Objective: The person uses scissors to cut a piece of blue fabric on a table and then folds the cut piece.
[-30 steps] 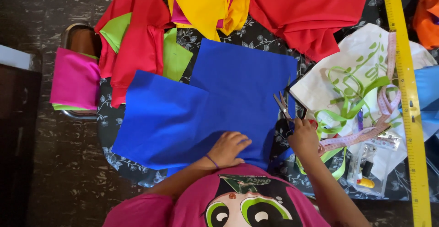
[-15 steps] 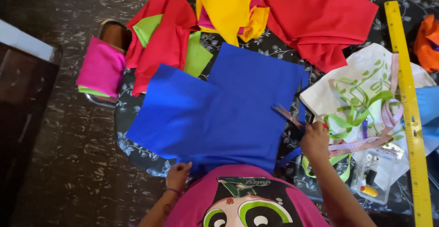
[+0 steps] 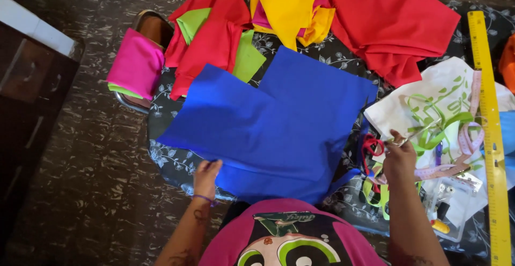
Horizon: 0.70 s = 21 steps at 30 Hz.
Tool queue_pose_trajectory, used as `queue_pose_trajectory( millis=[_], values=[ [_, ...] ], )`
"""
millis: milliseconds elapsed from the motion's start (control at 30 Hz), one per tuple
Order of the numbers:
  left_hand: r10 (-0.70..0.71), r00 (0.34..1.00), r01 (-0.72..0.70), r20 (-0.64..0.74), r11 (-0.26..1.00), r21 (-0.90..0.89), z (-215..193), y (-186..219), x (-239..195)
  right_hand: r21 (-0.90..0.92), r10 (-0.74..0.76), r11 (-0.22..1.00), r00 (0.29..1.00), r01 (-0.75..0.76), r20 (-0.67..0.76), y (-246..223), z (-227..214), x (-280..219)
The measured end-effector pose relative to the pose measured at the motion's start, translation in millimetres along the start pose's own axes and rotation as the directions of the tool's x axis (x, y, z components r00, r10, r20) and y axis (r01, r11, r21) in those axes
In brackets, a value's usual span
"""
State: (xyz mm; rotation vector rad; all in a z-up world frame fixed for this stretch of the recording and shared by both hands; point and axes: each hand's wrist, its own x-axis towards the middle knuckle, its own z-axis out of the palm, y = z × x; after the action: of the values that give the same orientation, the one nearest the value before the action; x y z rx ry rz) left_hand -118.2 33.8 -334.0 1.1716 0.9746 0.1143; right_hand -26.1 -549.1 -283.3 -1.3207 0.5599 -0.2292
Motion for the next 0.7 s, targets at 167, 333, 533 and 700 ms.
queue_pose_trajectory(
  millis=[167, 333, 533, 700],
  values=[
    [0.13, 0.903, -0.391, 0.41, 0.65, 0.652, 7.6, -31.6, 13.8, -0.857, -0.06, 0.465, 0.974, 0.222, 0.22, 61.3, 62.4, 27.5],
    [0.11, 0.912, -0.402, 0.396, 0.435, 0.805, 20.7, -29.0, 25.7, -0.889, -0.124, 0.154, 0.901, 0.432, 0.416, 89.4, 139.3, 24.7],
    [0.276, 0.78, -0.624, 0.561, 0.407, 0.667, 32.7, 10.0, 13.3, -0.913, 0.048, -0.001, 0.912, 0.408, 0.407, 83.7, 153.4, 28.3],
    [0.308, 0.799, -0.521, 0.516, 0.784, 0.337, 54.4, 56.1, 2.4, -0.891, 0.038, -0.028, 0.892, 0.452, 0.451, 64.0, 149.3, 10.5]
  ],
)
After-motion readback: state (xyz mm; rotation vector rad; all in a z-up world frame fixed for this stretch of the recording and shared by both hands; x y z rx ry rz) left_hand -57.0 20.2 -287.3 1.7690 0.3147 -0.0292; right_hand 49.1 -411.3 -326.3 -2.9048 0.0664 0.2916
